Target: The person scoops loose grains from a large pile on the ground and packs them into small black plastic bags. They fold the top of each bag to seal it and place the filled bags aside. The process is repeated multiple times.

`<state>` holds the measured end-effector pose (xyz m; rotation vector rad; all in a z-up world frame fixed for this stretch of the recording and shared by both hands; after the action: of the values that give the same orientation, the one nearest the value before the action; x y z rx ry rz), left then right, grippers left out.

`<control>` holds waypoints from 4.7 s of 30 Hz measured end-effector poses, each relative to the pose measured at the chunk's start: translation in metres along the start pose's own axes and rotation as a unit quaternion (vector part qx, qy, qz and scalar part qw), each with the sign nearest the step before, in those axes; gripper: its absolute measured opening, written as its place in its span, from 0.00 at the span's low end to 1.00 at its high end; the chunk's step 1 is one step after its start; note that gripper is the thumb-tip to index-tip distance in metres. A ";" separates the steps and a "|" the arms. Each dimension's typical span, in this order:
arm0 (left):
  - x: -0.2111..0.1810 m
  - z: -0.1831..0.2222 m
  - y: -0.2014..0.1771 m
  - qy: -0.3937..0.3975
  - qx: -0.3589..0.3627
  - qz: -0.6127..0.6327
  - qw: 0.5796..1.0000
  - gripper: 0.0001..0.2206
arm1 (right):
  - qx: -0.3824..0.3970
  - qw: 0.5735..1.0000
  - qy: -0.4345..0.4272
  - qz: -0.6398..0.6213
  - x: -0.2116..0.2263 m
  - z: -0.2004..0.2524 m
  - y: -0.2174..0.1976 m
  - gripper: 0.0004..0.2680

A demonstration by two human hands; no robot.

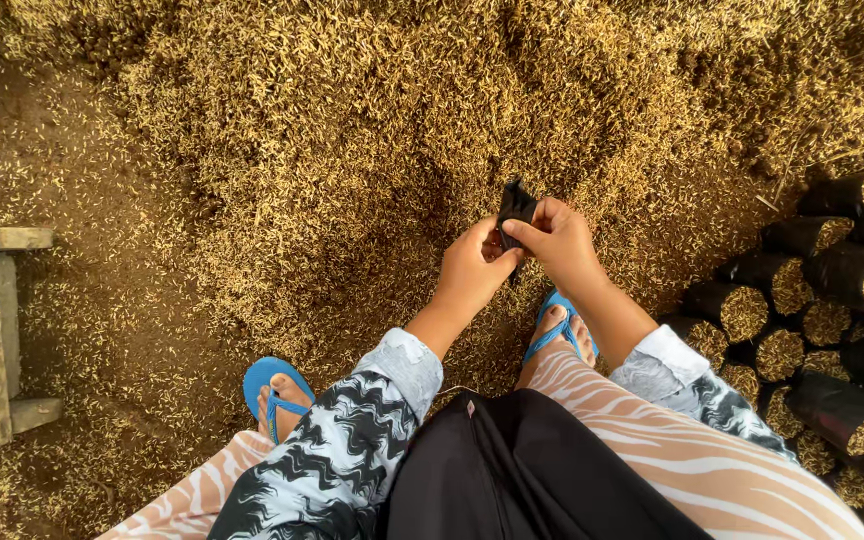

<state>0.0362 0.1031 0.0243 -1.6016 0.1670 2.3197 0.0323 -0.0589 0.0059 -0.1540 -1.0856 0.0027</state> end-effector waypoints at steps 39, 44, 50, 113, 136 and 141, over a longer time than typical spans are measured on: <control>-0.050 -0.039 0.090 0.057 0.006 -0.013 0.998 0.13 | -0.144 0.988 -0.063 0.008 -0.018 0.023 -0.087 0.05; -0.040 -0.042 0.063 0.091 -0.033 -0.126 0.987 0.09 | -0.087 0.990 -0.047 -0.098 -0.013 0.028 -0.070 0.06; -0.028 -0.027 0.049 0.189 -0.050 -0.102 0.975 0.08 | -0.069 0.980 -0.034 -0.185 -0.015 0.025 -0.057 0.05; -0.086 -0.006 -0.051 0.174 -0.092 -0.315 0.929 0.16 | -0.136 0.875 -0.199 0.420 0.106 0.026 -0.008 0.07; -0.073 -0.023 -0.072 -0.013 -0.001 -0.140 0.990 0.19 | -0.006 0.941 -0.142 0.308 0.074 0.001 -0.018 0.19; -0.056 -0.035 -0.078 -0.062 0.032 -0.149 0.986 0.18 | 0.062 0.948 -0.149 0.275 0.080 0.004 -0.013 0.21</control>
<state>0.1108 0.1560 0.0699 -1.3434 -0.0257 2.1511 0.0649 -0.0652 0.0803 -0.3469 -1.3104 0.6122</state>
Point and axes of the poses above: each hand's wrist, its own z-axis away from the middle knuckle, its own y-axis out of the palm, x = y × z, the point moved 1 cm from there along -z, towards the middle knuckle, and after that the axes turned 5 degrees about z, right-handed, at the moved point
